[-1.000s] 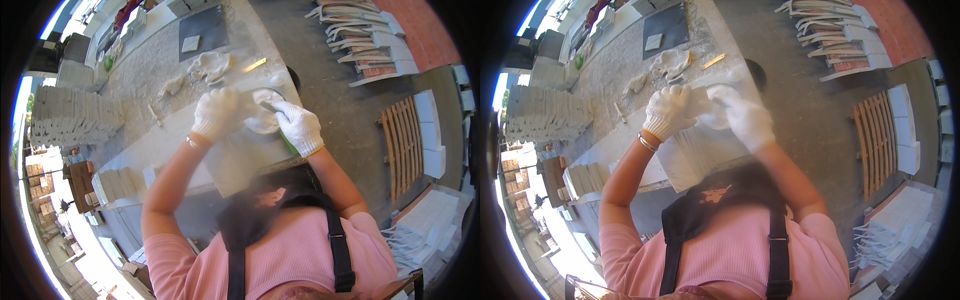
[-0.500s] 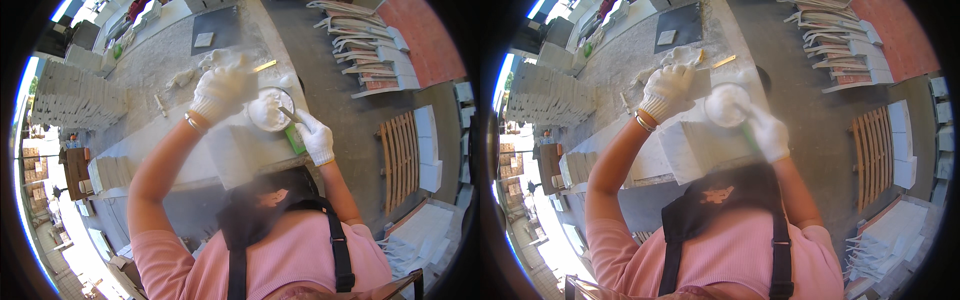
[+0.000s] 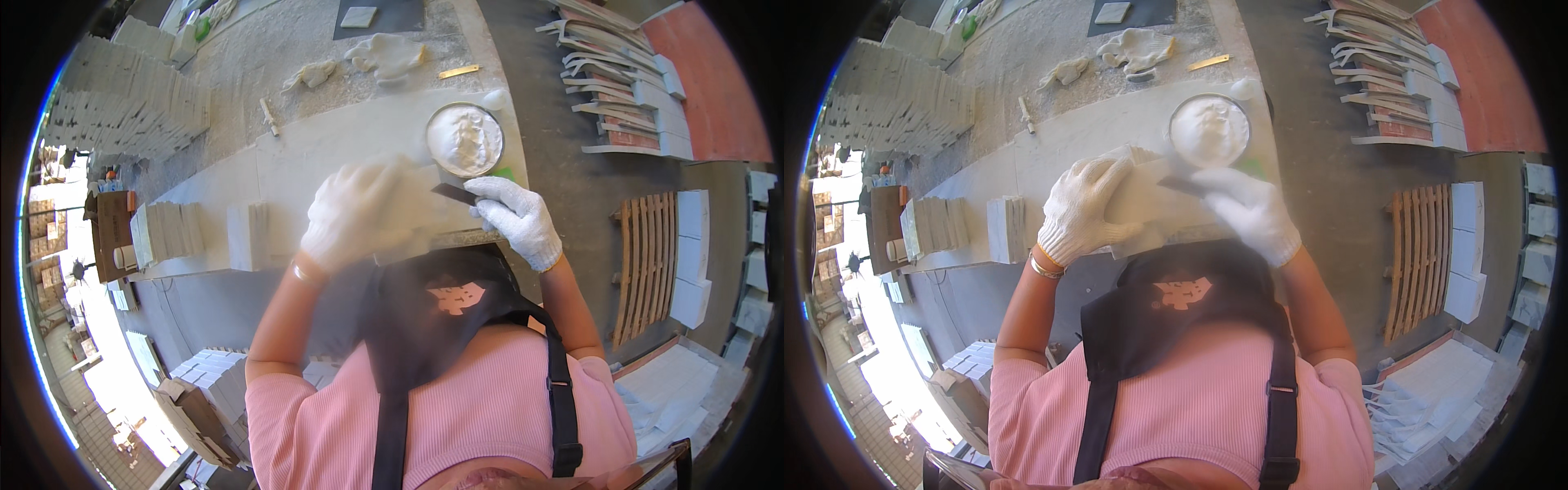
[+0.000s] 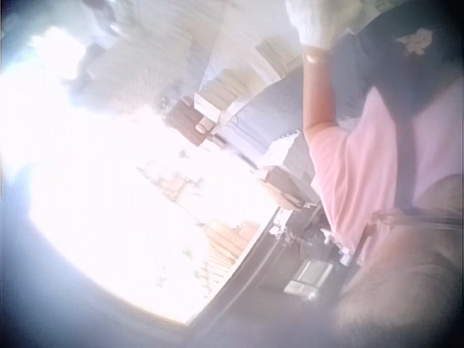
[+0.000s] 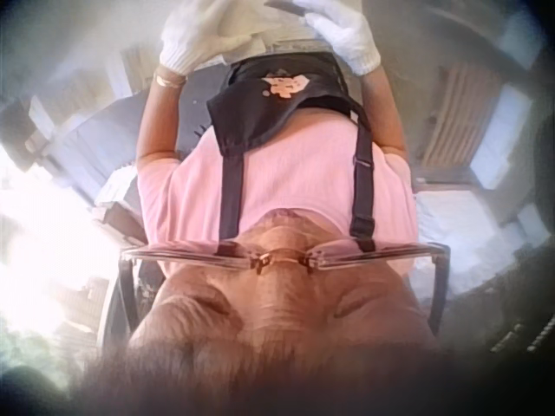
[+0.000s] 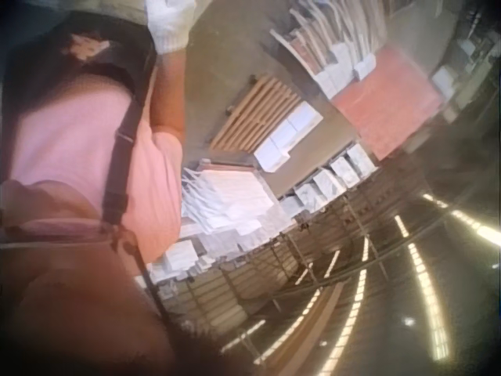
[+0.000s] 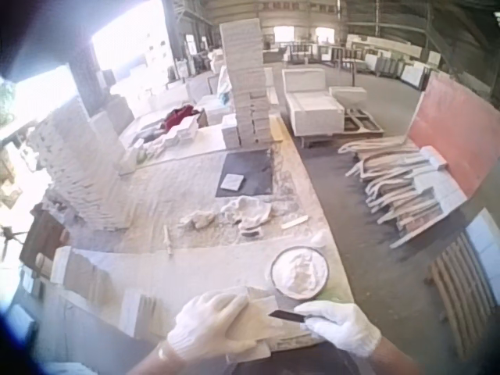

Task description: The person applies a white paste from a metal bowl onto small rectangular tiles using a small metal spatula. They spread the paste over the tile surface and then use a green rectangular block to press or smooth the tile. The person repeats this process on multiple tiles.

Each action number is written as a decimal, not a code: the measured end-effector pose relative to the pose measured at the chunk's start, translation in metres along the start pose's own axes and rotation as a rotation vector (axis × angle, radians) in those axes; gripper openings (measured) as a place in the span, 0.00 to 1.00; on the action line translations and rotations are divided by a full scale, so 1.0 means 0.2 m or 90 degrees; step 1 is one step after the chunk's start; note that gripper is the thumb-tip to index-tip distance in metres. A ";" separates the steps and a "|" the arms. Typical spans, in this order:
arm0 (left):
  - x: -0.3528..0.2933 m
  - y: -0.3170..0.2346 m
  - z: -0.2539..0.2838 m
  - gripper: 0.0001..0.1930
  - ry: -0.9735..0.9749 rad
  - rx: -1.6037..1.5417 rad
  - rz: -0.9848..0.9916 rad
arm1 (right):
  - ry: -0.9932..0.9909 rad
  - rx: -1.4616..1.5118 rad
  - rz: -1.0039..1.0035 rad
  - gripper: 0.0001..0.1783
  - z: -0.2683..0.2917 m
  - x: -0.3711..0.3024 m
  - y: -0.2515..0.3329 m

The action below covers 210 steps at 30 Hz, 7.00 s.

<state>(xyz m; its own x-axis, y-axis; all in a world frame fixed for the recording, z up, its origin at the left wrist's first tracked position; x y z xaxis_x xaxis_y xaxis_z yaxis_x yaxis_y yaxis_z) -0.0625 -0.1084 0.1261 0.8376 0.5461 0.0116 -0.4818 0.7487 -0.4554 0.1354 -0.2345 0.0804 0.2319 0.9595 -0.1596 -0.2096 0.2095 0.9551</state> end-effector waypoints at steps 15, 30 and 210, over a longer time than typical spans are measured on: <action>-0.04 0.11 -0.06 0.46 -0.026 -0.030 -0.025 | 0.019 -0.354 0.250 0.17 -0.17 0.03 0.24; -0.03 0.10 -0.07 0.47 -0.045 -0.032 -0.037 | -0.030 -0.356 0.240 0.18 -0.19 -0.01 0.24; -0.06 -0.07 -0.15 0.41 -0.060 0.022 -0.091 | -0.180 -0.088 0.275 0.13 -0.09 -0.13 0.02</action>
<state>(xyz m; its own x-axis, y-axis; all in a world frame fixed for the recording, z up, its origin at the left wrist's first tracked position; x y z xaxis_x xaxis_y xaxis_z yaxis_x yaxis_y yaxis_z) -0.0587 -0.1368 0.1058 0.8714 0.4644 0.1580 -0.3689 0.8327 -0.4128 0.1107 -0.2553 0.0833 0.3391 0.8800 0.3325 -0.4617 -0.1523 0.8738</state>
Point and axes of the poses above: each hand's wrist, its own x-axis towards the middle knuckle, its own z-axis out of the back of the hand, y = z × x, the point moved 8 cm from there along x, towards the middle knuckle, and after that the axes turned 4 degrees about -x, right-handed, at the moved point
